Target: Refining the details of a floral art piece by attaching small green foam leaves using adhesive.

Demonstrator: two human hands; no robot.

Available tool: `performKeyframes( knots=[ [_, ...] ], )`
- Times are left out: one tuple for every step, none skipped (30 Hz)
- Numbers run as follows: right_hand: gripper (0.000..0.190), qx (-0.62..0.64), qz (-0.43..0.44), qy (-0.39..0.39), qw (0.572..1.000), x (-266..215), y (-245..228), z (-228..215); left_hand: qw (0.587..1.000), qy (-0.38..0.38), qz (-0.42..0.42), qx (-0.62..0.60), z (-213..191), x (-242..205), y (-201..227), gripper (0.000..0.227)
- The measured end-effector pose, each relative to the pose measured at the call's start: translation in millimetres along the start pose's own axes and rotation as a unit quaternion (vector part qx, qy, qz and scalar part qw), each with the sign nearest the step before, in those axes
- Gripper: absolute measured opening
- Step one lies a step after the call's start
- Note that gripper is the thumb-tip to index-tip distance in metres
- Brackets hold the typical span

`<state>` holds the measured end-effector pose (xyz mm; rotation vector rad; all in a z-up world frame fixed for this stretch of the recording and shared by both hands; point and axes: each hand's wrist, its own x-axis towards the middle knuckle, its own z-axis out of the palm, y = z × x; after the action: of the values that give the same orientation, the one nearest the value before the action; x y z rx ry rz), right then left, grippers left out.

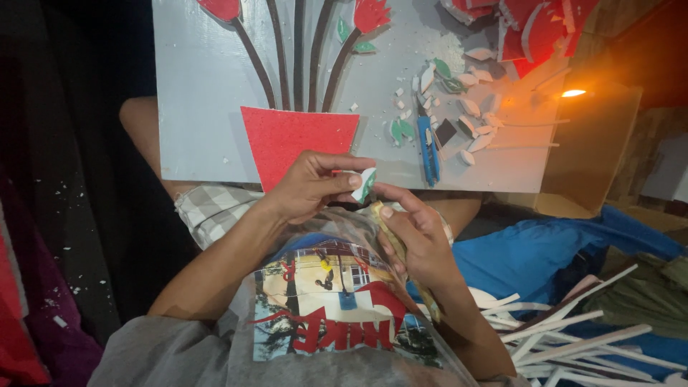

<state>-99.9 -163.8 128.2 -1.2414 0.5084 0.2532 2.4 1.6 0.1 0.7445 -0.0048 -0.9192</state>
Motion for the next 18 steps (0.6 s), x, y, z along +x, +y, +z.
performKeyframes(
  knots=[
    [0.042,0.0,0.0,0.0,1.0,0.4,1.8,-0.9,1.0,0.0,0.0,0.0,0.4,-0.5,0.0,0.036],
    [0.042,-0.001,-0.003,-0.002,1.0,0.9,3.3,-1.8,1.0,0.001,0.0,0.0,0.8,-0.7,-0.1,0.036],
    [0.041,-0.003,-0.006,-0.003,1.0,1.5,4.9,-2.7,1.0,0.002,0.0,0.001,1.2,-1.0,-0.1,0.035],
    [0.041,-0.003,-0.006,-0.004,1.0,1.5,4.8,-2.5,1.0,0.002,0.0,0.0,1.0,-0.4,-0.3,0.035],
    [0.041,-0.006,-0.009,-0.001,1.0,1.6,4.8,-2.2,1.0,0.0,0.001,0.0,0.7,0.1,-0.5,0.035],
    [0.041,-0.009,-0.013,0.0,1.0,2.0,4.9,-1.5,1.0,-0.002,0.002,0.0,0.1,0.5,-0.2,0.035],
    [0.041,-0.009,-0.013,-0.001,1.0,2.1,3.3,-0.8,1.0,-0.002,0.003,-0.001,-0.8,0.6,-0.3,0.035],
    [0.042,-0.019,-0.006,0.002,1.0,1.6,1.9,-0.4,1.0,-0.003,0.003,0.004,-1.3,0.5,-0.6,0.036],
    [0.042,-0.029,0.001,0.004,1.0,1.2,0.4,-0.1,1.0,-0.003,0.003,0.008,-1.7,0.6,-1.1,0.036],
    [0.042,-0.029,0.002,0.005,1.0,1.5,0.9,0.3,1.0,-0.003,0.003,0.008,-0.2,-0.2,0.2,0.036],
    [0.042,-0.029,0.006,0.009,1.0,1.8,1.2,0.7,1.0,-0.001,0.004,0.01,1.5,-0.8,1.6,0.036],
    [0.042,-0.029,0.009,0.013,0.999,2.3,1.6,1.1,1.0,0.001,0.006,0.013,3.0,-1.3,3.5,0.035],
    [0.042,-0.029,0.009,0.013,0.999,2.5,0.8,1.6,1.0,0.001,0.006,0.013,2.8,-0.4,3.8,0.035],
    [0.043,-0.033,0.009,0.012,0.999,2.6,0.3,2.0,1.0,0.002,0.005,0.014,2.5,0.2,3.7,0.035],
    [0.043,-0.038,0.009,0.012,0.999,2.6,-0.1,2.4,1.0,0.004,0.005,0.016,2.2,0.7,3.7,0.035],
    [0.043,-0.038,0.009,0.012,0.999,2.0,0.4,1.7,1.0,0.004,0.005,0.015,1.7,0.4,2.4,0.035],
    [0.043,-0.036,0.013,0.009,0.999,1.5,0.8,1.1,1.0,0.003,0.006,0.014,1.2,0.0,1.3,0.035],
    [0.044,-0.035,0.016,0.006,0.999,1.7,1.1,0.4,1.0,0.001,0.007,0.013,0.3,0.1,0.5,0.035]
  ],
)
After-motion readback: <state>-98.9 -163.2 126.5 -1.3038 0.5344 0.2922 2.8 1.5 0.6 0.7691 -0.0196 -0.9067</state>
